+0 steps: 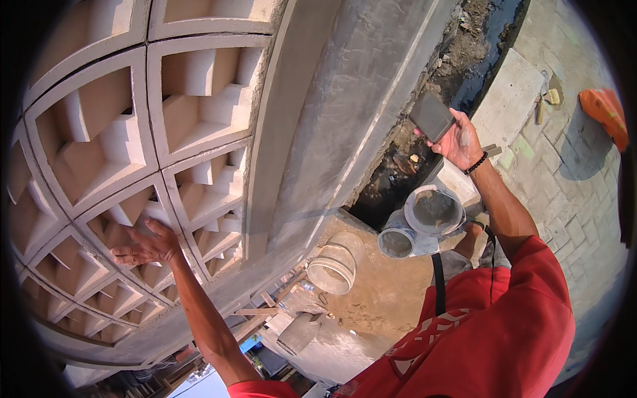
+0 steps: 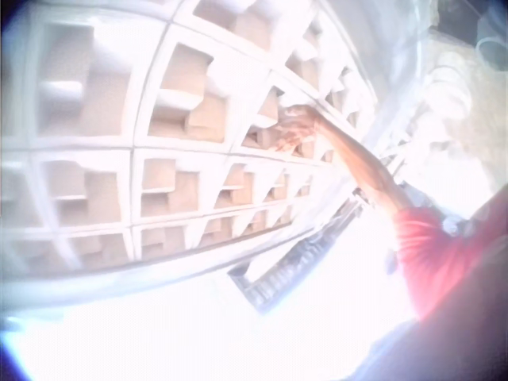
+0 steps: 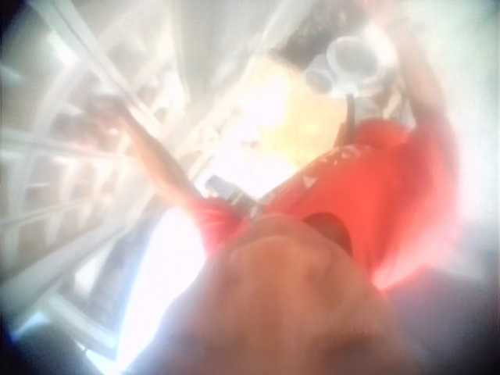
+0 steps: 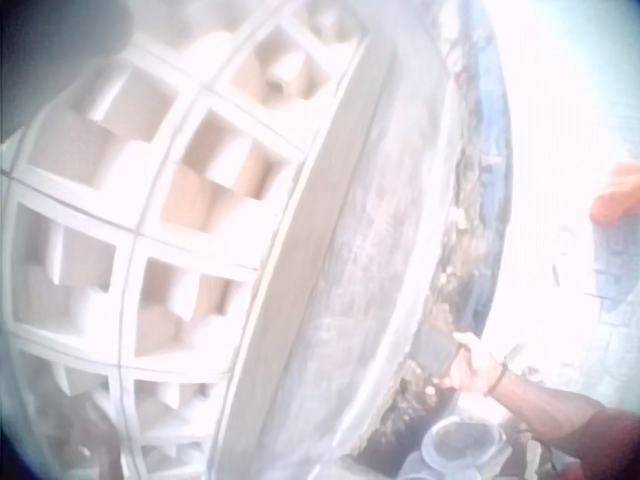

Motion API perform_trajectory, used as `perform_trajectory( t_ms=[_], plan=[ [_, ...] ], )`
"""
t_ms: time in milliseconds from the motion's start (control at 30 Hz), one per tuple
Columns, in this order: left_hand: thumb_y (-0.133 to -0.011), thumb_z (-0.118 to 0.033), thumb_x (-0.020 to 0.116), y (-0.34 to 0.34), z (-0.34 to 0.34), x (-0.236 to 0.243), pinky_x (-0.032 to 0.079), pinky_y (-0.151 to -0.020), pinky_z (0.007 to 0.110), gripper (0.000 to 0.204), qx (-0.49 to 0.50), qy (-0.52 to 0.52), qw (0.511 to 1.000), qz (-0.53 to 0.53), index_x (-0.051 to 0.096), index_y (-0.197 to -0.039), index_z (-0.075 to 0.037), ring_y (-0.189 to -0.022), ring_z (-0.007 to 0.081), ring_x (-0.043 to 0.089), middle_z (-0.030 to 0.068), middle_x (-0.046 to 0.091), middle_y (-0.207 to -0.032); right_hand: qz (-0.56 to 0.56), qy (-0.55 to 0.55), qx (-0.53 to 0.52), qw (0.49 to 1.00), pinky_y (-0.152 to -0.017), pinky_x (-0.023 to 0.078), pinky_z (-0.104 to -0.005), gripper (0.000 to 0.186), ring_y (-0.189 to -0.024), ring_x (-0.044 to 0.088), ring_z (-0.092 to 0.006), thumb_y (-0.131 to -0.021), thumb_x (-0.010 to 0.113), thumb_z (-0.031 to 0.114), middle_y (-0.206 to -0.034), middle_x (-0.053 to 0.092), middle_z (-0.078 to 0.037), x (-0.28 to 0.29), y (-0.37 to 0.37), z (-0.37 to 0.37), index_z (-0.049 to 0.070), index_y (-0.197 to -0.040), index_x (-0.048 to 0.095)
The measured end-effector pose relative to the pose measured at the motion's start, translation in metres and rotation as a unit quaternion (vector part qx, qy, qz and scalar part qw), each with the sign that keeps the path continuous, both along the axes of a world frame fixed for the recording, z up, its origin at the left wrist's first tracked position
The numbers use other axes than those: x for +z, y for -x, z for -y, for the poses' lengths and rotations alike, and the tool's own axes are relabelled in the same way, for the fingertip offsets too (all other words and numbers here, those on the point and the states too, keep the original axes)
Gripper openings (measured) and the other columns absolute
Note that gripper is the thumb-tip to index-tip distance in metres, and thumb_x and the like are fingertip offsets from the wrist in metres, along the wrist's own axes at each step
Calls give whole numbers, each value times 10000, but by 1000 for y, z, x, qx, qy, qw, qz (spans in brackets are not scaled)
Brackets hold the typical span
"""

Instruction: The person smooths a wet plaster surface on a curved wall using a hand trowel. They repeatedly dip the trowel into a bucket of water and continue smoothing the wall around a decorative lattice pattern.

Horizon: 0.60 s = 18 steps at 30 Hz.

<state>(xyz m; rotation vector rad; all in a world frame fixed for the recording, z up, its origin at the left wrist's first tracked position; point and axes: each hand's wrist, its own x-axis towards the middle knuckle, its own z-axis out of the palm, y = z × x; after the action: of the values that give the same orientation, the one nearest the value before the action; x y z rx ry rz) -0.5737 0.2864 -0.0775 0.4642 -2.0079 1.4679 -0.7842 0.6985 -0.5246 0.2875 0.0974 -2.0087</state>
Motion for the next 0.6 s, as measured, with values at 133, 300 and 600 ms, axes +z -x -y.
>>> perform_trajectory(
  t_ms=[133, 300, 600],
  plan=[
    [-838, -493, 528, -3, 2, 0, 60, -1058, 625, 612, 5, -20, 1000, -12, 479, -1311, -109, -1352, 501, -8, 281, 11, -1494, 19, -29, 29, 999, -583, 481, -285, 555, -721, 595, -233, -930, 328, 444, -1103, 591, -258, 6, -20, 8, 51, -1309, 429],
    [-834, -502, 532, -2, 1, -2, 54, -1059, 625, 608, 19, -25, 999, -20, 501, -1290, -101, -1351, 503, -14, 281, 6, -1495, 51, -30, 29, 998, -609, 477, -296, 541, -735, 597, -243, -934, 328, 433, -1099, 596, -251, 27, -45, 34, 50, -1301, 435],
    [-839, -520, 525, -9, 10, 3, 65, -1039, 652, 590, 12, 8, 1000, 13, 527, -1273, -121, -1344, 530, -21, 309, 15, -1484, 41, 135, 29, 990, -921, 453, -427, 453, -1055, 569, -272, -909, 477, 365, -1149, 592, -146, 52, -88, 104, 53, -1238, 494]
  ],
)
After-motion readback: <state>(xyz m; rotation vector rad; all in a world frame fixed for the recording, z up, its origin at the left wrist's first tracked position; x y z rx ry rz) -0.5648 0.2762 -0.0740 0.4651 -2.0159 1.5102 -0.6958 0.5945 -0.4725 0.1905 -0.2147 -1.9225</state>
